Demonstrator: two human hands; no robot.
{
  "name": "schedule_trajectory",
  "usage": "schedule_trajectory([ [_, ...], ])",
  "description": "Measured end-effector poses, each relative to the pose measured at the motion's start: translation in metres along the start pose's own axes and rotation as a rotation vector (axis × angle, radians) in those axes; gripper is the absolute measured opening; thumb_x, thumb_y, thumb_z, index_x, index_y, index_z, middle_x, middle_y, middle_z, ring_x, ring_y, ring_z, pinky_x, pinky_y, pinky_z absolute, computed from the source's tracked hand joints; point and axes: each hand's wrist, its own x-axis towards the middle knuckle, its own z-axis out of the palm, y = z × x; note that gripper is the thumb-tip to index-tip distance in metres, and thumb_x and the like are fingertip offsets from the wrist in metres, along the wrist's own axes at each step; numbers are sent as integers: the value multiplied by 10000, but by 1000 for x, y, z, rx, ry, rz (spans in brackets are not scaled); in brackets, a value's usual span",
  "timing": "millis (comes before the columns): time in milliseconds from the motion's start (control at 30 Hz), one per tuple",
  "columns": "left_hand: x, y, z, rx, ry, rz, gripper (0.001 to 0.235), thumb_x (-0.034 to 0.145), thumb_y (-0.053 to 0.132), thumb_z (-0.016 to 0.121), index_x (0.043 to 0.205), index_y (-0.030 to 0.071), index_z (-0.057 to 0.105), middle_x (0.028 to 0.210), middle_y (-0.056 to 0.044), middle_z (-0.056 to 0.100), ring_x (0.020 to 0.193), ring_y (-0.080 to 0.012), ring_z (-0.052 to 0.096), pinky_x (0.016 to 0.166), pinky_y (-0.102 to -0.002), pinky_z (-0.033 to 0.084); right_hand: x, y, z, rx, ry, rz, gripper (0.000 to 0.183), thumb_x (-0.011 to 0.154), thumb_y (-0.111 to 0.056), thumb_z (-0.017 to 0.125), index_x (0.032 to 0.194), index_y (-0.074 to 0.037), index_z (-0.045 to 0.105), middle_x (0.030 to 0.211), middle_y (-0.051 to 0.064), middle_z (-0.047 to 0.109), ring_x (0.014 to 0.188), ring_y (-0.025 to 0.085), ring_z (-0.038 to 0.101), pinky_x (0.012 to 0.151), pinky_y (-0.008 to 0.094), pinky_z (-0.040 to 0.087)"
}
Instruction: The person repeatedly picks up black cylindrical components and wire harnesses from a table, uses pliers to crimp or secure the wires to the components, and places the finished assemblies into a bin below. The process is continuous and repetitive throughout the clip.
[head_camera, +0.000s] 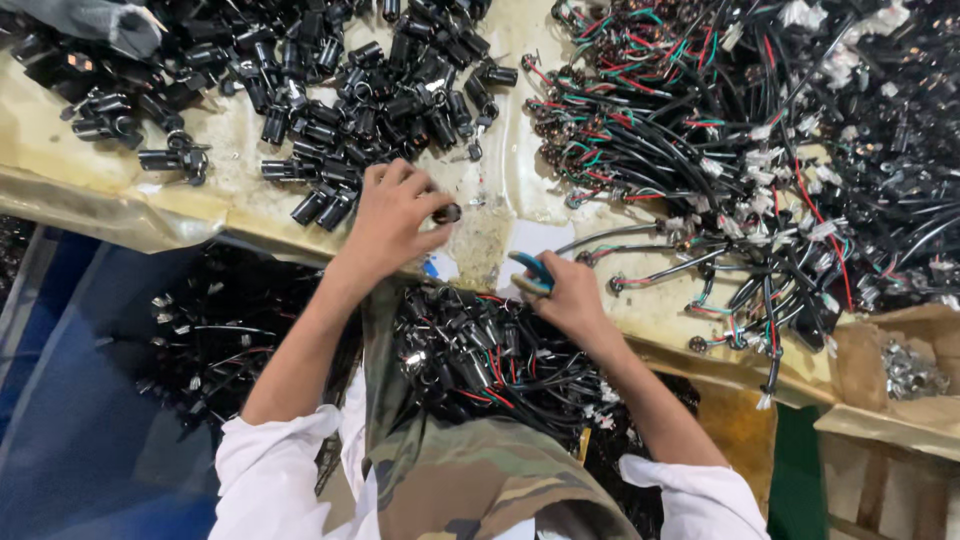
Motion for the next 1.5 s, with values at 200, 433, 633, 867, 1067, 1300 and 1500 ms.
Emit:
schedule_trajectory([
  [200, 6, 43, 13, -762, 277, -25, 339, 837, 263, 860, 1104, 98, 731, 1085, -72, 648, 1065, -213, 603, 943, -347, 481, 0, 13, -7, -96, -38, -80, 471, 671, -86, 785, 1109, -75, 616, 1101, 153, 612, 851, 398, 670, 702, 471, 550],
  [433, -20, 93, 34, -1645, 13, -280, 404, 1056, 326, 597, 1385, 92, 576, 1119, -17, 666, 1036, -105, 613, 986, -283, 502, -14, 7, -2, -151, 27, -78, 348, 752, -146, 814, 1046, -106, 634, 1021, 108, 638, 884, 390, 672, 712, 490, 528],
  [633, -30, 118, 12, -1537, -138, -284, 369, 1033, 229, 654, 1360, 70, 597, 1113, 18, 602, 1000, -68, 551, 892, -245, 471, -22, -14, -64, 220, 199, -173, 234, 793, -85, 895, 913, -72, 695, 878, 73, 703, 768, 220, 700, 683, 347, 542],
  [867, -19, 130, 9, -955, 80, -27, 356, 724, 218, 934, 892, 69, 657, 785, -28, 673, 664, -116, 635, 625, -255, 503, -36, -41, -117, 618, 193, -341, 261, 809, -18, 868, 944, -52, 647, 925, 70, 677, 852, 163, 669, 762, 294, 544],
  [1067, -23, 138, 23, -1131, -66, 85, 219, 923, 195, 854, 1003, 103, 672, 918, -32, 696, 804, -164, 675, 727, -316, 533, -47, -71, -141, 762, 155, -525, 244, 729, -69, 800, 928, -52, 660, 866, 27, 674, 773, 154, 668, 709, 290, 544],
  [1300, -30, 138, 20, -945, -277, 195, 268, 787, 229, 832, 998, 97, 733, 727, -96, 662, 617, -252, 684, 577, -346, 525, -18, -82, -130, 556, -384, -511, 205, 753, 17, 759, 917, -61, 663, 881, 72, 641, 831, 247, 663, 739, 333, 518],
  [1500, -26, 139, 4, -745, -49, 73, 241, 757, 259, 805, 898, 99, 696, 733, -93, 645, 647, -280, 670, 578, -379, 510, -44, -89, -92, 420, 144, -261, 206, 830, -144, 803, 821, -70, 611, 802, 37, 625, 735, 194, 612, 660, 325, 470],
])
